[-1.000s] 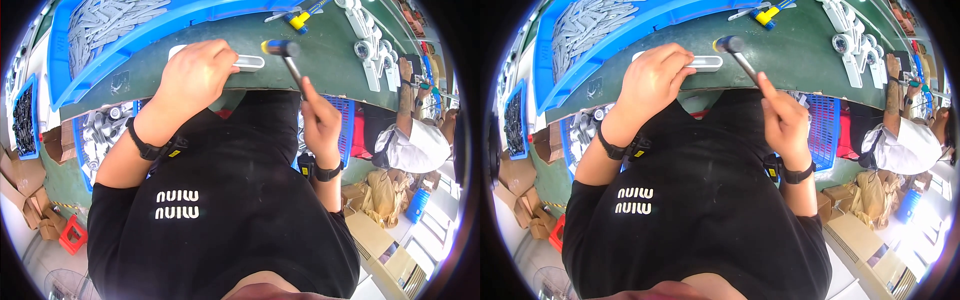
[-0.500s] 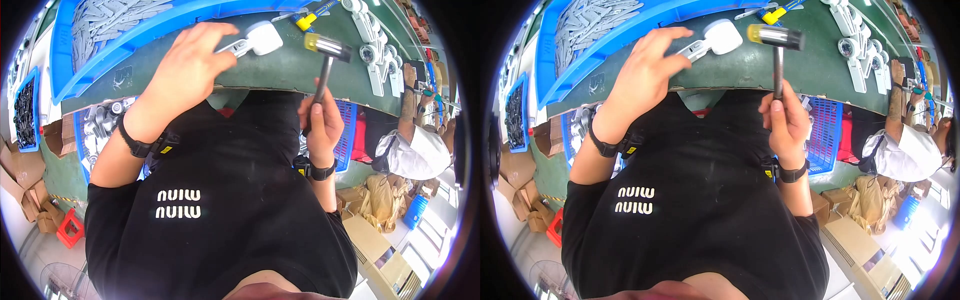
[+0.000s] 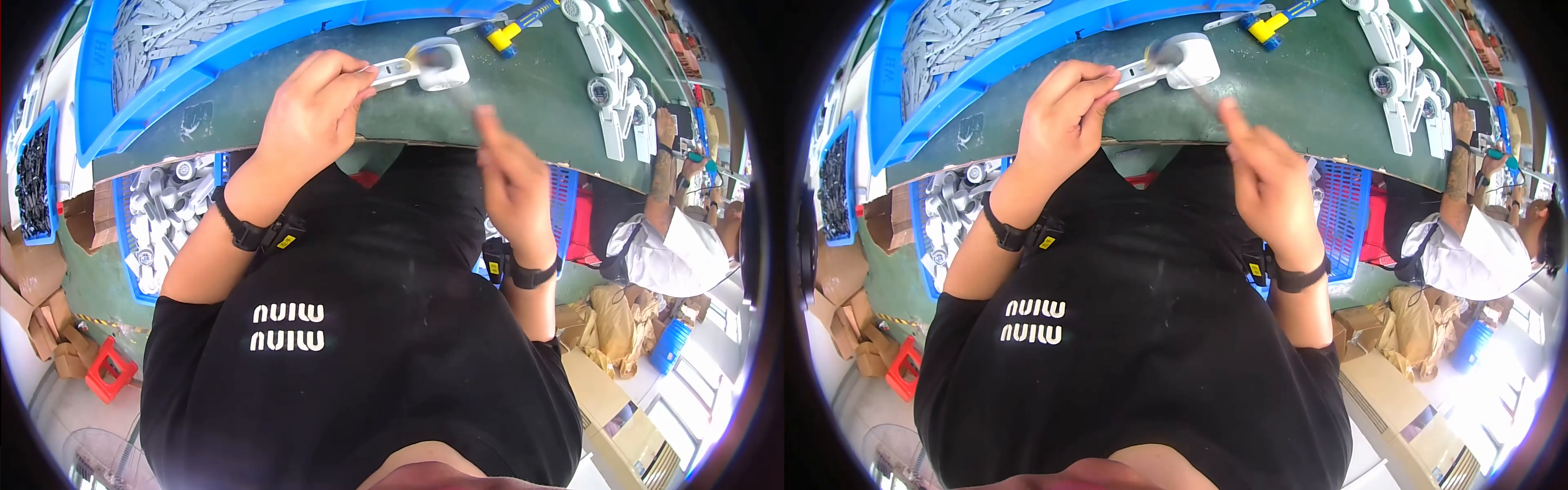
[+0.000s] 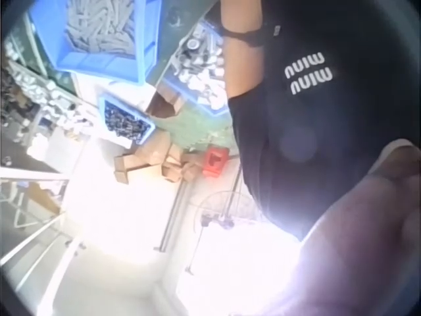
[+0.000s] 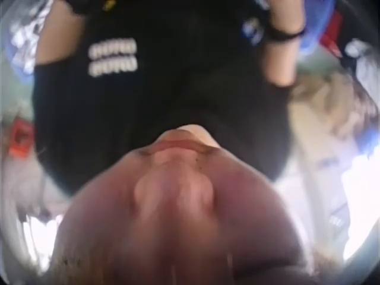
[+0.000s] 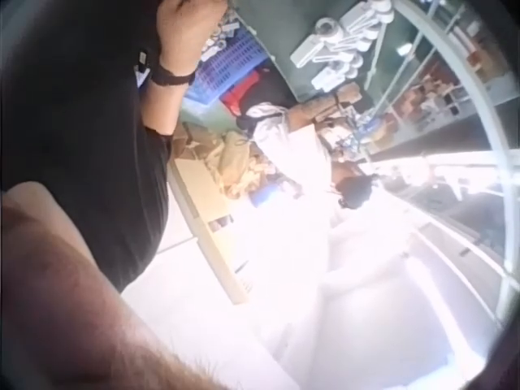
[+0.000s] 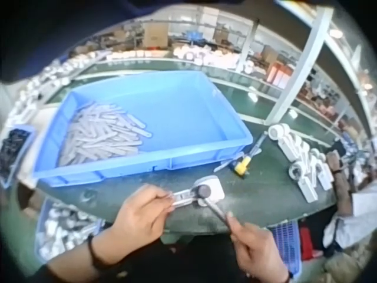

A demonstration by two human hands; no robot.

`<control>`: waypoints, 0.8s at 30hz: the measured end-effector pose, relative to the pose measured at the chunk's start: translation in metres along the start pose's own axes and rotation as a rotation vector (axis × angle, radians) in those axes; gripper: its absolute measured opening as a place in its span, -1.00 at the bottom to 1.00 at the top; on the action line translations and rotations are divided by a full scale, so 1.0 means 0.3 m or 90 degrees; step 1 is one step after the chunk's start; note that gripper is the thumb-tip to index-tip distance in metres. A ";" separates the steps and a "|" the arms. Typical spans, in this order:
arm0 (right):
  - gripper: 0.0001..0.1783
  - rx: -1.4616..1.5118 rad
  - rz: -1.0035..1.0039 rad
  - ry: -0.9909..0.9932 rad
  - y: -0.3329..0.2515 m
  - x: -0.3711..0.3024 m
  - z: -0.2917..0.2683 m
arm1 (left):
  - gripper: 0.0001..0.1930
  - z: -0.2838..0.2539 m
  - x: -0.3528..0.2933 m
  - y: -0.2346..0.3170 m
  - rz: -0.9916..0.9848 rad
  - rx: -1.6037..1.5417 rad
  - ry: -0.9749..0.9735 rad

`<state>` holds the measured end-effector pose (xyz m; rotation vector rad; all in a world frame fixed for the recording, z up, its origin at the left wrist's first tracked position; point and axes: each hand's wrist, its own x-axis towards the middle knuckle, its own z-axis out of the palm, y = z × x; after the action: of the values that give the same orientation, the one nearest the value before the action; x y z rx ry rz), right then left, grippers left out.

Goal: Assembling small metal and plastic parts using a hammer at a factory workbench.

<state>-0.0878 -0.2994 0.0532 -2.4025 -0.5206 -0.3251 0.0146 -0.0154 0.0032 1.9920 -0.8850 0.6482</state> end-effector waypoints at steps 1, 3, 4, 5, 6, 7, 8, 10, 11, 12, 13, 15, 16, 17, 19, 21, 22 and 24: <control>-0.35 0.048 0.143 -0.057 -0.022 -0.007 -0.010 | -0.75 -0.001 -0.002 0.000 -0.003 0.002 0.002; -0.35 0.066 0.130 0.005 -0.031 -0.018 -0.048 | -0.78 -0.002 -0.003 0.000 0.000 0.010 -0.005; -0.36 0.084 0.120 0.071 -0.038 -0.026 -0.060 | -0.78 -0.001 0.002 0.002 -0.001 0.012 -0.003; -0.38 0.210 0.182 0.169 -0.063 -0.042 -0.047 | -0.76 0.002 0.008 0.006 0.003 0.016 0.005; -0.38 0.209 0.184 0.170 -0.067 -0.048 -0.027 | -0.73 0.004 0.009 0.012 0.008 0.017 0.010; -0.41 0.209 0.151 0.220 -0.063 -0.048 -0.005 | -0.73 0.004 0.006 0.012 0.008 0.014 0.009; -0.43 0.208 0.118 0.270 -0.056 -0.043 0.008 | -0.74 0.004 0.003 0.009 0.007 0.014 0.006; -0.50 -0.024 0.044 -0.037 -0.032 0.022 -0.009 | -0.74 0.003 0.001 0.004 0.002 0.017 0.009; -0.49 -0.022 0.101 -0.037 -0.064 0.040 -0.013 | -0.76 0.000 0.000 0.003 -0.008 0.007 0.005; -0.49 -0.022 0.158 -0.038 -0.093 0.043 -0.015 | -0.77 -0.001 -0.004 0.003 -0.019 -0.004 0.002; -0.49 -0.023 0.156 -0.041 -0.097 0.030 -0.017 | -0.77 0.000 -0.005 0.001 -0.021 -0.003 0.005; -0.47 0.164 0.135 0.142 -0.088 -0.006 -0.005 | -0.78 0.002 -0.006 -0.003 -0.010 -0.007 0.013; -0.47 0.164 0.134 0.141 -0.082 -0.018 0.010 | -0.78 -0.003 -0.009 0.000 -0.012 -0.006 0.014; -0.46 0.231 0.103 0.199 -0.075 -0.029 0.026 | -0.76 -0.008 -0.012 0.007 -0.045 -0.004 0.000; -0.44 0.172 0.003 0.236 -0.052 -0.025 0.049 | -0.73 -0.006 -0.014 0.011 -0.078 -0.003 -0.015; -0.41 -0.032 -0.035 0.063 -0.040 0.035 0.041 | -0.66 0.000 -0.021 0.012 -0.139 -0.065 0.030; -0.41 -0.043 0.049 -0.069 -0.055 0.047 0.027 | -0.66 -0.003 -0.024 0.012 -0.142 -0.064 0.032; -0.41 -0.009 0.073 -0.020 -0.076 0.032 0.002 | -0.61 -0.016 -0.028 0.010 -0.185 -0.101 0.007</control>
<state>-0.0894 -0.2800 0.0686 -2.4435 -0.3933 -0.2414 0.0066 -0.0097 0.0010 1.9226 -0.6036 0.4102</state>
